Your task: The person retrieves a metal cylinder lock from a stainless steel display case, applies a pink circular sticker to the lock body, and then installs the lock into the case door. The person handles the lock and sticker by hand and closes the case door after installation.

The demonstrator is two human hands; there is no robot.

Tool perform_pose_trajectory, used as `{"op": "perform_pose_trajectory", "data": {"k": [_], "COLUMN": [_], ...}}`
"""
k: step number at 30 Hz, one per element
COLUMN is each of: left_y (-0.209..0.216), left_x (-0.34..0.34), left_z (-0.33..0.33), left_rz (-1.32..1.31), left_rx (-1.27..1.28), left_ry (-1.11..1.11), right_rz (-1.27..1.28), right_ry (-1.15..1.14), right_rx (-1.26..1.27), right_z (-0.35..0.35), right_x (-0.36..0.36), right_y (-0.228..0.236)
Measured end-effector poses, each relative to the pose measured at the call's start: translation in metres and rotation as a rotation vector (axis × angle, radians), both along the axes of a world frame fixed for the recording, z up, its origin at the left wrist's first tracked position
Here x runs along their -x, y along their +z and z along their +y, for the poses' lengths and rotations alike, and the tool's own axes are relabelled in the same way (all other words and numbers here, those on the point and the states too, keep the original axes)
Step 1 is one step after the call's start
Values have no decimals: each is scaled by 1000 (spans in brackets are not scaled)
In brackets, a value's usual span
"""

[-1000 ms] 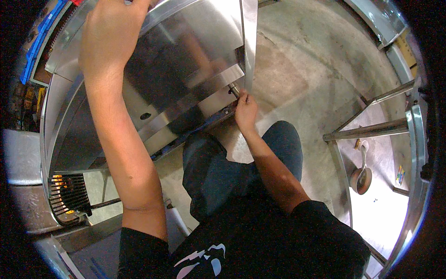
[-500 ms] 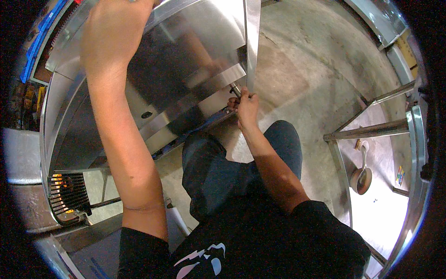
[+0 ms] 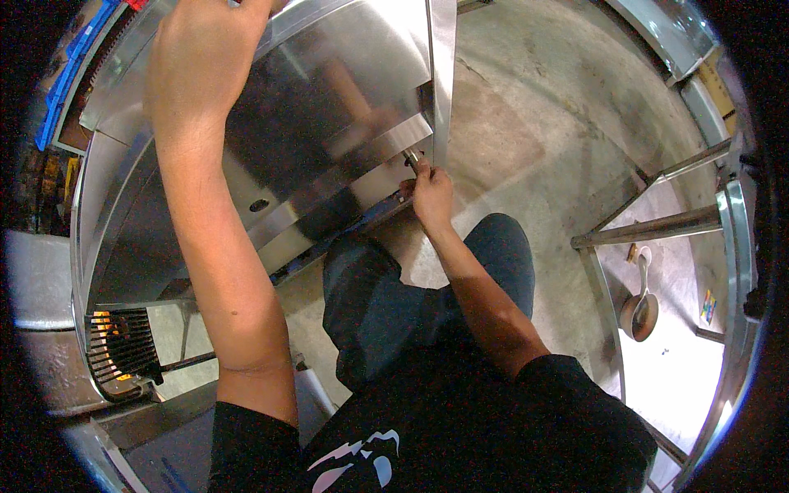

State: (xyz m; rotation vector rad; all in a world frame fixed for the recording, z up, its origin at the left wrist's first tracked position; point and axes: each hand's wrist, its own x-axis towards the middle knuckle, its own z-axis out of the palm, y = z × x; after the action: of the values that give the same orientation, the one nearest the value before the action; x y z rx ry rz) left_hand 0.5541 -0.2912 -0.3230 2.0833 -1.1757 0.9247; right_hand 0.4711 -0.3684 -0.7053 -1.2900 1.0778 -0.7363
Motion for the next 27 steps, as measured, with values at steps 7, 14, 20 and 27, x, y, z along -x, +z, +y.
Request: {"op": "perform_pose_trajectory", "data": {"k": [7, 14, 20, 27], "left_y": [1, -8, 0, 0], "left_x": [1, -5, -15, 2], "left_z": [0, -2, -1, -2], "left_rz": [25, -37, 102, 51], "left_rx": [-6, 22, -78, -23], "left_ry": [0, 28, 62, 101], "right_rz": [-181, -421, -442, -278], "right_ry": [3, -74, -86, -51], "right_rx": [-286, -393, -419, -204], "right_z": [-1, -5, -7, 0], "right_x": [-1, -5, -3, -5], "right_y": [5, -1, 7, 3]}}
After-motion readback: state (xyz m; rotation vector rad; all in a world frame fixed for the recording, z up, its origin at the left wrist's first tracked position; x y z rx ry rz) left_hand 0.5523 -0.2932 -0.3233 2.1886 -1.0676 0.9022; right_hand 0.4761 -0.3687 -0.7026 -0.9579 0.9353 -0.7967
